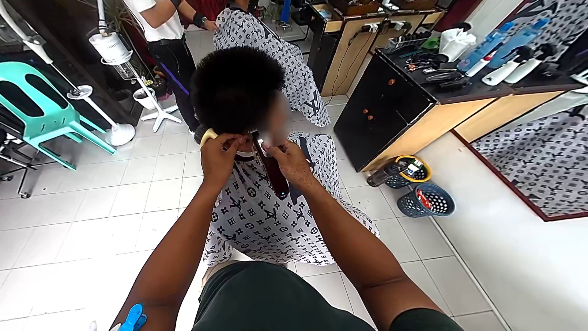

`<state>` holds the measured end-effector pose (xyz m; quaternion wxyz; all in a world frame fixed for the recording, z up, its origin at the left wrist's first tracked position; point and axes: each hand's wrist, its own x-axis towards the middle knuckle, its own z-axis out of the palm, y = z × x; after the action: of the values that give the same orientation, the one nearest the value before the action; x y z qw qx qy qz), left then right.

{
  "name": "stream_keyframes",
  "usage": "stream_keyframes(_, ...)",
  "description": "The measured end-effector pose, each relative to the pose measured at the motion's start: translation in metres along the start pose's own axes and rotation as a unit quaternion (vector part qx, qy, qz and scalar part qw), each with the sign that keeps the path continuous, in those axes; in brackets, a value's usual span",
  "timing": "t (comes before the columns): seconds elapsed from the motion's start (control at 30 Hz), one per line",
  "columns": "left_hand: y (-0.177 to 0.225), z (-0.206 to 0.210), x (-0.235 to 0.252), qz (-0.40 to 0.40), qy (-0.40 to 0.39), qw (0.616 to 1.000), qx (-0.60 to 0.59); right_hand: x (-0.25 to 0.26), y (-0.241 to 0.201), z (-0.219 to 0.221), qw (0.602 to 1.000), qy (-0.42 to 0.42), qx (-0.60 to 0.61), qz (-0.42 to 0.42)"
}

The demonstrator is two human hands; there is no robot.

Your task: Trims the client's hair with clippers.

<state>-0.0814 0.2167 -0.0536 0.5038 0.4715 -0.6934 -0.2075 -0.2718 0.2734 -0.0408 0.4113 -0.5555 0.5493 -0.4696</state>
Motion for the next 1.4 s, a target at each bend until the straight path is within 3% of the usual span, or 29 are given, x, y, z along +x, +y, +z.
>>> stream_keyframes(0.1, 0.001, -0.001, 0.0, -0.004, -0.001, 1.0, 0.001, 0.006, 0.003, 0.002, 0.999, -0.001, 0.036, -0.022)
stream_keyframes(0.23, 0.001, -0.003, 0.001, -0.004, -0.008, 1.0, 0.002, 0.013, 0.004, 0.0, 1.0, -0.001, 0.023, 0.014)
stream_keyframes(0.33, 0.002, -0.003, 0.001, -0.008, -0.009, 1.0, -0.004, 0.001, 0.008, 0.0, 0.997, -0.032, 0.056, -0.038)
stream_keyframes(0.47, 0.008, -0.008, -0.026, 0.099, -0.001, 0.995, 0.023, -0.034, 0.039, -0.022, 0.986, -0.024, 0.16, 0.035)
stream_keyframes(0.5, 0.011, -0.006, -0.036, 0.122, -0.043, 0.991, 0.024, -0.046, 0.051, -0.027, 0.977, -0.001, 0.206, 0.056)
stream_keyframes(0.53, 0.019, -0.004, -0.04, 0.111, -0.135, 0.985, 0.013, -0.058, 0.064, -0.031, 0.964, 0.021, 0.257, 0.07)
stream_keyframes(0.6, 0.04, 0.001, -0.032, 0.023, -0.343, 0.938, -0.055, -0.081, 0.08, -0.032, 0.945, 0.062, 0.301, 0.114)
stream_keyframes(0.63, 0.045, 0.008, -0.027, 0.013, -0.365, 0.923, -0.121, -0.091, 0.083, -0.031, 0.942, 0.079, 0.292, 0.144)
stream_keyframes(0.73, 0.057, 0.027, -0.006, 0.03, -0.268, 0.933, -0.24, -0.113, 0.086, -0.021, 0.94, 0.083, 0.279, 0.177)
stream_keyframes(0.77, 0.059, 0.03, 0.003, -0.005, -0.294, 0.929, -0.226, -0.119, 0.087, -0.016, 0.939, 0.081, 0.285, 0.174)
stream_keyframes(0.83, 0.06, 0.031, 0.014, -0.078, -0.417, 0.887, -0.182, -0.131, 0.087, -0.011, 0.938, 0.089, 0.297, 0.156)
stream_keyframes(0.87, 0.06, 0.032, 0.015, -0.069, -0.444, 0.875, -0.183, -0.136, 0.088, -0.01, 0.938, 0.097, 0.301, 0.141)
stream_keyframes(0.97, 0.057, 0.03, 0.01, 0.03, -0.325, 0.912, -0.247, -0.137, 0.084, -0.008, 0.94, 0.138, 0.29, 0.119)
stream_keyframes(1.0, 0.056, 0.032, 0.011, 0.012, -0.312, 0.912, -0.267, -0.136, 0.082, -0.007, 0.94, 0.149, 0.287, 0.111)
stream_keyframes(1.07, 0.052, 0.035, 0.011, -0.06, -0.36, 0.88, -0.304, -0.132, 0.078, -0.005, 0.939, 0.162, 0.29, 0.092)
stream_keyframes(1.2, 0.035, 0.028, 0.008, 0.025, -0.325, 0.88, -0.345, -0.114, 0.058, -0.011, 0.947, 0.149, 0.272, 0.082)
stream_keyframes(1.27, 0.035, 0.009, 0.012, -0.049, -0.414, 0.853, -0.314, -0.1, 0.046, -0.015, 0.954, 0.127, 0.253, 0.104)
stream_keyframes(1.3, 0.034, -0.001, 0.009, -0.045, -0.431, 0.859, -0.273, -0.09, 0.041, -0.017, 0.953, 0.123, 0.252, 0.116)
stream_keyframes(1.33, 0.034, -0.008, 0.004, 0.009, -0.399, 0.891, -0.216, -0.079, 0.035, -0.019, 0.95, 0.126, 0.257, 0.122)
stream_keyframes(1.4, 0.028, -0.014, -0.007, 0.157, -0.211, 0.96, -0.1, -0.055, 0.023, -0.024, 0.95, 0.126, 0.259, 0.119)
